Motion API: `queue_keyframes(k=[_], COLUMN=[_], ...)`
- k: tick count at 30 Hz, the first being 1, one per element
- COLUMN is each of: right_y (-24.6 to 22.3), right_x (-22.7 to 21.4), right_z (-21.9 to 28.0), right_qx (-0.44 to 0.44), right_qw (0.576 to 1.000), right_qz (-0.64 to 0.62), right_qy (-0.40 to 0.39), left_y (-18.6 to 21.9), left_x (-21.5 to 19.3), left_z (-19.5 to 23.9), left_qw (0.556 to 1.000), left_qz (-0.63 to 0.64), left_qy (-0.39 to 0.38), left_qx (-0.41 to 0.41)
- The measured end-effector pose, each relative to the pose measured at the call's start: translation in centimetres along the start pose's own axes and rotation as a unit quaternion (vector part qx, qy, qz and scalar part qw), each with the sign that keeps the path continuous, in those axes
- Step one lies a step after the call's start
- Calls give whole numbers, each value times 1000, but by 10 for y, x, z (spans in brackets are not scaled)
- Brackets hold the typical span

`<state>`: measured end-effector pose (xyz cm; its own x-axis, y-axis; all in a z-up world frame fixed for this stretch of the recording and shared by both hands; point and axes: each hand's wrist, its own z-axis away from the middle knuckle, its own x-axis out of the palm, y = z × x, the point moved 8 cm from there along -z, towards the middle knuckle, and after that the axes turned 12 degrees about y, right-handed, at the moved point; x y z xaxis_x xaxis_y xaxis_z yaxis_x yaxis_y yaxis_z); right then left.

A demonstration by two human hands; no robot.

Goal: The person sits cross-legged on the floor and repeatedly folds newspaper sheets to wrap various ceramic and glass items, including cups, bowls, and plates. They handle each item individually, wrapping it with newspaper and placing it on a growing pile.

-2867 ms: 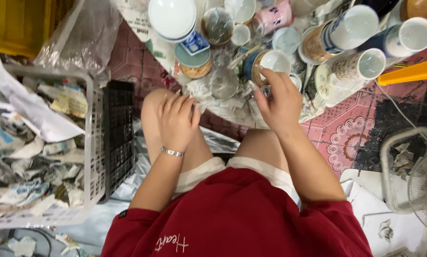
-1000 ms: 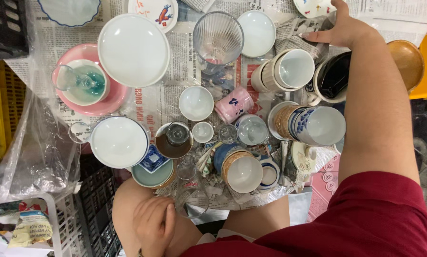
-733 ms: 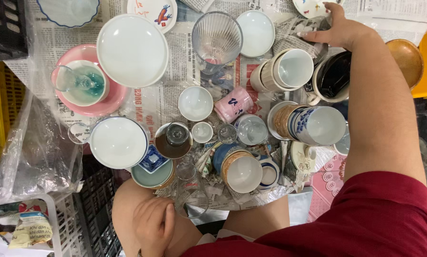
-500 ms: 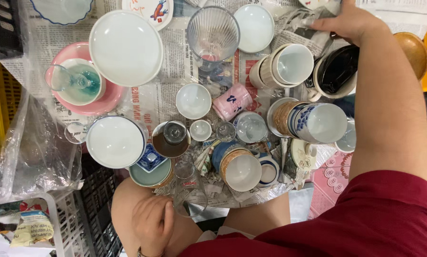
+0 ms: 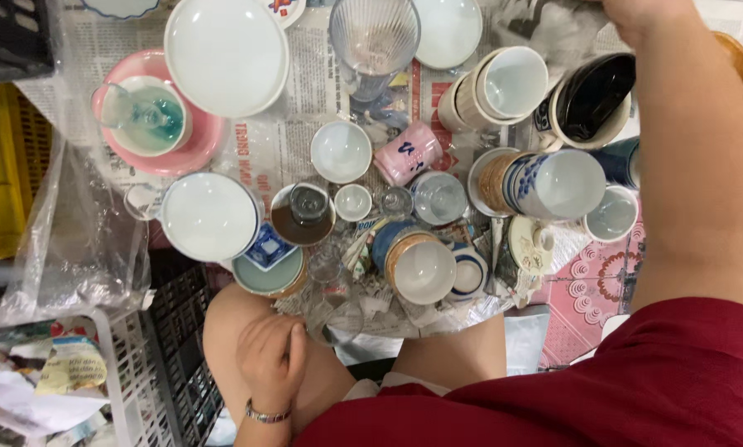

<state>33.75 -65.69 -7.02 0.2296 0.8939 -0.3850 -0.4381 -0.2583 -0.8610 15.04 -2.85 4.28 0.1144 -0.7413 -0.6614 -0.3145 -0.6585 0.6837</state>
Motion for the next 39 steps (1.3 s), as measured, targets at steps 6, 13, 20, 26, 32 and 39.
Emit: queue_keyframes(k=[6, 13, 20, 26, 32, 39], right_y=[-57, -154, -219, -186, -141, -123], right_x=[-24, -1, 116, 192, 255, 236], right_z=[89, 243, 507, 600, 630, 599], right_qx=[-164, -349, -772, -796, -719, -472], right_qw=[919, 704, 508, 550, 636, 862], right_qz=[335, 573, 364, 250, 276, 114], right_qy=[131, 233, 114, 28, -40, -148], left_y=[0, -26, -10, 53, 45, 18], left_x=[-6, -23, 21, 67, 99, 87], left_z=[9, 38, 89, 167, 208, 207], left_qw=[999, 993, 739, 396, 404, 293], left_qz=[24, 79, 582, 775, 779, 813], left_qy=[29, 80, -81, -196, -234, -235], left_qx=[18, -40, -331, -451, -417, -446])
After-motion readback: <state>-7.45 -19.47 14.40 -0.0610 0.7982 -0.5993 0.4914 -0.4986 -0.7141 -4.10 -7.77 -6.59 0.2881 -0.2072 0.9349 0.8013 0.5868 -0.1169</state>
